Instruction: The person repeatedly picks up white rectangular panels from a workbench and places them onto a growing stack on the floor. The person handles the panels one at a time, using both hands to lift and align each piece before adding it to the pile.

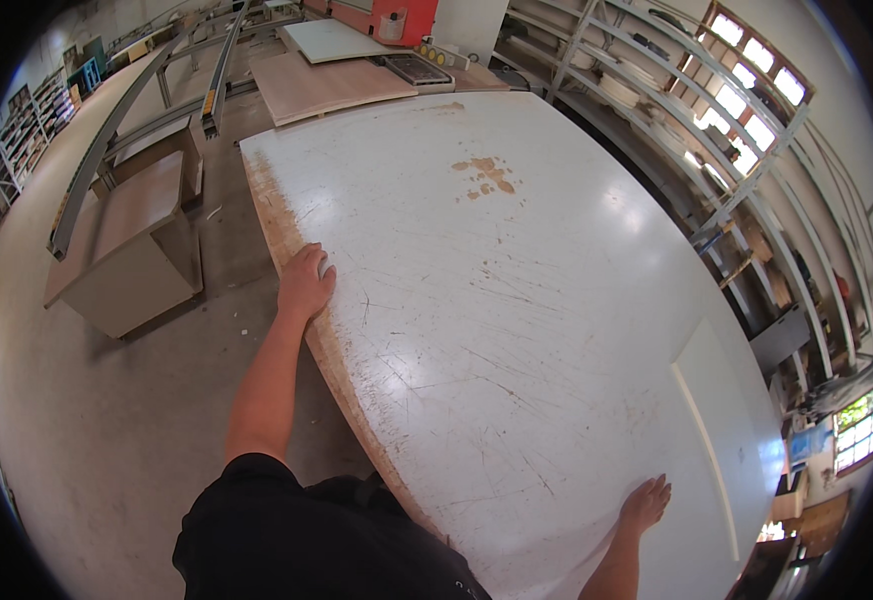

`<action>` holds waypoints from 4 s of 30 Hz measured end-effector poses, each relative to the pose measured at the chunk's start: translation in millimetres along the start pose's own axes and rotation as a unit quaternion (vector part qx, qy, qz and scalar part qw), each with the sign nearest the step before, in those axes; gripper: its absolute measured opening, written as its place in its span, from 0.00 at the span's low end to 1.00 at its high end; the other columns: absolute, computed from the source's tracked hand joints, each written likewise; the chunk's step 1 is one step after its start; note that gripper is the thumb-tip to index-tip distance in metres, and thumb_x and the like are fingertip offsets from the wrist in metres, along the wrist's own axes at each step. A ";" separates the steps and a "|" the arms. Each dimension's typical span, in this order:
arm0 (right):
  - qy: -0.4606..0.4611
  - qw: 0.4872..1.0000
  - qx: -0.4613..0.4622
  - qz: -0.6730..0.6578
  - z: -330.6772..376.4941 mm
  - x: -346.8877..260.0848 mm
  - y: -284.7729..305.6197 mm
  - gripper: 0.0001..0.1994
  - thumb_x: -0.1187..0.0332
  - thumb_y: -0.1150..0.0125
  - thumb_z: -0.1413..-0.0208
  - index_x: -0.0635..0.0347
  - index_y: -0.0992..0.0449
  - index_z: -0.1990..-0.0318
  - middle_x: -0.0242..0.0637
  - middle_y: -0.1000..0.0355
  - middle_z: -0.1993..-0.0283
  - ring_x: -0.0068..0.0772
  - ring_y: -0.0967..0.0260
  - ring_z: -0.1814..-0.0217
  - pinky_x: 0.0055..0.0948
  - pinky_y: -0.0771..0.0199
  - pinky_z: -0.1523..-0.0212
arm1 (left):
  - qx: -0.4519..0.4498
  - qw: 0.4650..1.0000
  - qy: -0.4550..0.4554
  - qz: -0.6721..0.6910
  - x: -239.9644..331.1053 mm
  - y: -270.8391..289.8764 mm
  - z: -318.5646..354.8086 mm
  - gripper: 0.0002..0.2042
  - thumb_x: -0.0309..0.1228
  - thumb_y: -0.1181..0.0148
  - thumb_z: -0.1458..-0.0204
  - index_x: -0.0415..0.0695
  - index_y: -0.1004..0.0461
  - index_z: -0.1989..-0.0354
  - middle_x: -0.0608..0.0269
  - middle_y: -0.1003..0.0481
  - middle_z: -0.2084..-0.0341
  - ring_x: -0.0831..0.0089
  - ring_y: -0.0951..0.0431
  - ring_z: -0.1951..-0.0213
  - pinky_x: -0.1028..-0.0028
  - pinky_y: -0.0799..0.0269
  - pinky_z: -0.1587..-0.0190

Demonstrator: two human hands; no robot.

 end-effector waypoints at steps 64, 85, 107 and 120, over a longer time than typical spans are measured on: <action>-0.031 0.990 0.091 -0.103 148.3 -138.3 31.0 0.19 0.60 0.59 0.35 0.61 0.27 0.48 0.44 0.42 0.32 0.37 0.42 0.35 0.39 0.39 0.40 | -0.309 0.875 -0.079 0.365 116.7 -220.7 -69.8 0.20 0.33 0.53 0.38 0.31 0.34 0.42 0.44 0.26 0.54 0.53 0.24 0.58 0.55 0.23 0.56; 0.072 0.924 0.075 -0.368 148.0 -298.9 -23.2 0.25 0.66 0.45 0.41 0.62 0.36 0.36 0.51 0.37 0.36 0.47 0.40 0.33 0.45 0.36 0.37 | -0.190 0.496 0.451 0.718 54.8 -159.6 -102.9 0.18 0.31 0.49 0.37 0.36 0.37 0.41 0.50 0.29 0.46 0.54 0.27 0.46 0.53 0.28 0.43; -0.217 0.707 -0.148 -0.657 45.5 -308.8 23.1 0.21 0.68 0.36 0.45 0.77 0.28 0.48 0.52 0.27 0.47 0.47 0.29 0.46 0.40 0.27 0.45 | -0.194 0.534 0.373 0.734 -5.3 -153.0 -263.1 0.21 0.35 0.42 0.45 0.33 0.31 0.47 0.46 0.25 0.51 0.50 0.25 0.48 0.54 0.30 0.41; -0.089 0.672 -0.046 -0.734 163.7 -123.8 84.4 0.30 0.52 0.56 0.36 0.72 0.35 0.39 0.50 0.35 0.37 0.46 0.37 0.36 0.42 0.38 0.35 | -0.222 0.439 0.334 0.804 54.1 -114.2 -115.5 0.21 0.31 0.45 0.44 0.35 0.34 0.43 0.49 0.27 0.51 0.54 0.25 0.48 0.57 0.27 0.45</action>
Point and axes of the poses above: each hand's wrist, its own z-axis away from the middle knuckle, its own y-axis out of the back of the hand, x = y × z, the point moved 3 cm from there along -z, towards the middle knuckle
